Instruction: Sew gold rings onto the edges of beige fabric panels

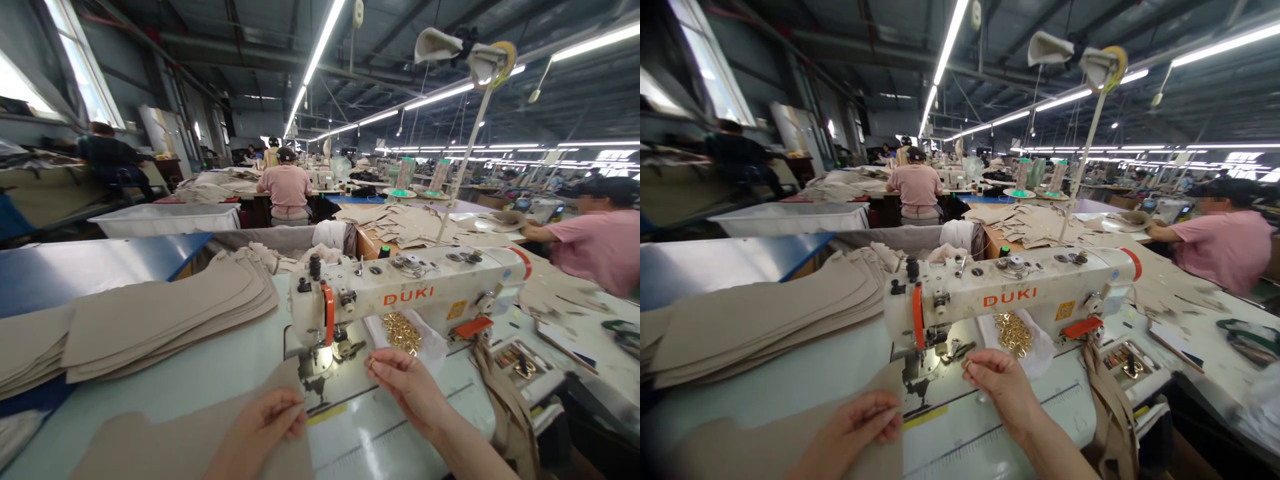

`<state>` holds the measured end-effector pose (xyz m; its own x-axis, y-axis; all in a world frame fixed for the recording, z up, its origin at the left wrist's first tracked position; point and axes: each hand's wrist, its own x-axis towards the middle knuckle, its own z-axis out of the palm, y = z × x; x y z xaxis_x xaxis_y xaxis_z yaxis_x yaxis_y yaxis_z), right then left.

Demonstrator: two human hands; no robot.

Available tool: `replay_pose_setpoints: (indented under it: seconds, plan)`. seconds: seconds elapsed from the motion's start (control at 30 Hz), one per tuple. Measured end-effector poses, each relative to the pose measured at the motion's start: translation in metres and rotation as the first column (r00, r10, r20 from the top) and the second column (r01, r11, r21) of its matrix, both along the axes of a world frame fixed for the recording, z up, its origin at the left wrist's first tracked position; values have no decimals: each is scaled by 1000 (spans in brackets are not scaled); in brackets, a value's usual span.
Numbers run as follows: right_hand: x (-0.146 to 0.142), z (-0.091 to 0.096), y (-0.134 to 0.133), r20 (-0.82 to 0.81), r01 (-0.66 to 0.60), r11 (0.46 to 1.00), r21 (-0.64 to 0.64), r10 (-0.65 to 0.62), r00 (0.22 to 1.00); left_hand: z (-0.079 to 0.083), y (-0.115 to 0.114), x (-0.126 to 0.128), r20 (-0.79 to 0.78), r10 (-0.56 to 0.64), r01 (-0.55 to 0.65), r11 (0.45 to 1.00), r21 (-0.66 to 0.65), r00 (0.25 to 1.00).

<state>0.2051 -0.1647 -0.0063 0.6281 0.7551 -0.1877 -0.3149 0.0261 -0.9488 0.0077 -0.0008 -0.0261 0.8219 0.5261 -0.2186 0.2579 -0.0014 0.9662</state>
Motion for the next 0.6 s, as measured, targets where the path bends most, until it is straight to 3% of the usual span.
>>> replay_pose_setpoints:
  seconds: [0.17, 0.33, 0.5, 0.6]
  plan:
    - [-41, 1, 7, -77, -117, 993, 34, 119, 990, 23, -32, 3, 61, 23, -29, 994, 109, 998]
    - [-58, -1, 17, -24, -177, 984, -15, 177, 984, 36, -42, 0, 98, 60, -73, 989, 131, 993]
    - [-63, 1, 20, -36, -238, 971, -19, 237, 971, 37, -40, -7, 100, 97, -97, 995, -3, 990]
    - [-65, 4, 18, -98, -316, 949, -4, 315, 944, 30, -35, -12, 93, 33, -17, 985, -171, 995]
